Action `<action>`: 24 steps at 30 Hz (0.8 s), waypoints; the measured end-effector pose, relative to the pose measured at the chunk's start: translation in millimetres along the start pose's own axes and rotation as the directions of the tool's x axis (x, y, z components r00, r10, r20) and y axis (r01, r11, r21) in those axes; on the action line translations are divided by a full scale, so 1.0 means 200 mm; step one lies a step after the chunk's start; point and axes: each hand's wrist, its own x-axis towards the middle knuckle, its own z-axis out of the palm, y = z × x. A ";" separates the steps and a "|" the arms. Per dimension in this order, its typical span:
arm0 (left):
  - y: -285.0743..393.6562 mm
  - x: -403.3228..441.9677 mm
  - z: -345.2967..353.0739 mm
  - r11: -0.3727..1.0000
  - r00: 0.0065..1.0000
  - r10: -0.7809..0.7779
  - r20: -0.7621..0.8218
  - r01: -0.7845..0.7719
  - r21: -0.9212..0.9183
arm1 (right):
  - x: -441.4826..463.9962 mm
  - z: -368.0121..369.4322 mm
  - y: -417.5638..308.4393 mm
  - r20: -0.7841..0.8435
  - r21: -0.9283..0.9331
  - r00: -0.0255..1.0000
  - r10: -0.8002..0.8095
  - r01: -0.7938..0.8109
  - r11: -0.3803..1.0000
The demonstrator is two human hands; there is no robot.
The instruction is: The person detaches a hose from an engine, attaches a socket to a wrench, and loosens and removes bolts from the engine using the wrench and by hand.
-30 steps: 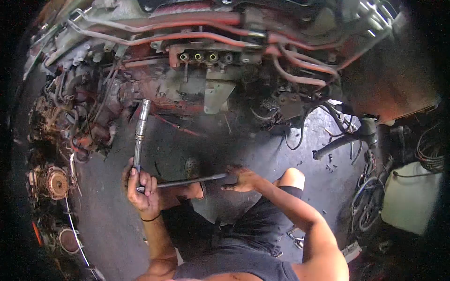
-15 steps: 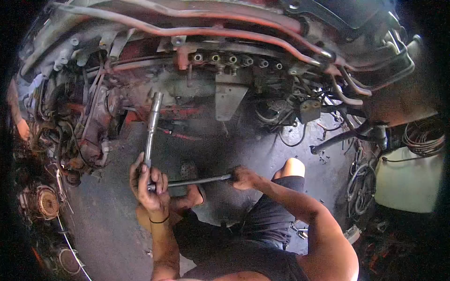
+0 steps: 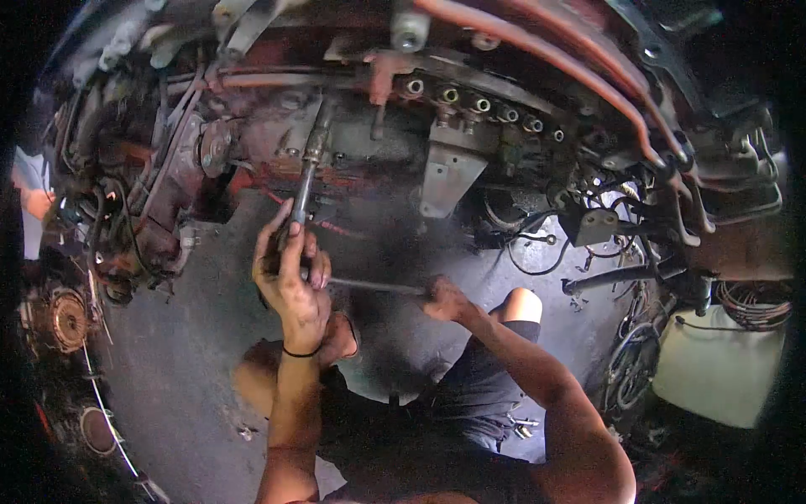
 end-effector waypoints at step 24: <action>-0.13 0.20 0.06 0.936 0.958 0.276 0.073 -0.285 0.205 | 0.32 0.01 0.26 -0.083 -0.007 0.985 -0.148 0.148 0.989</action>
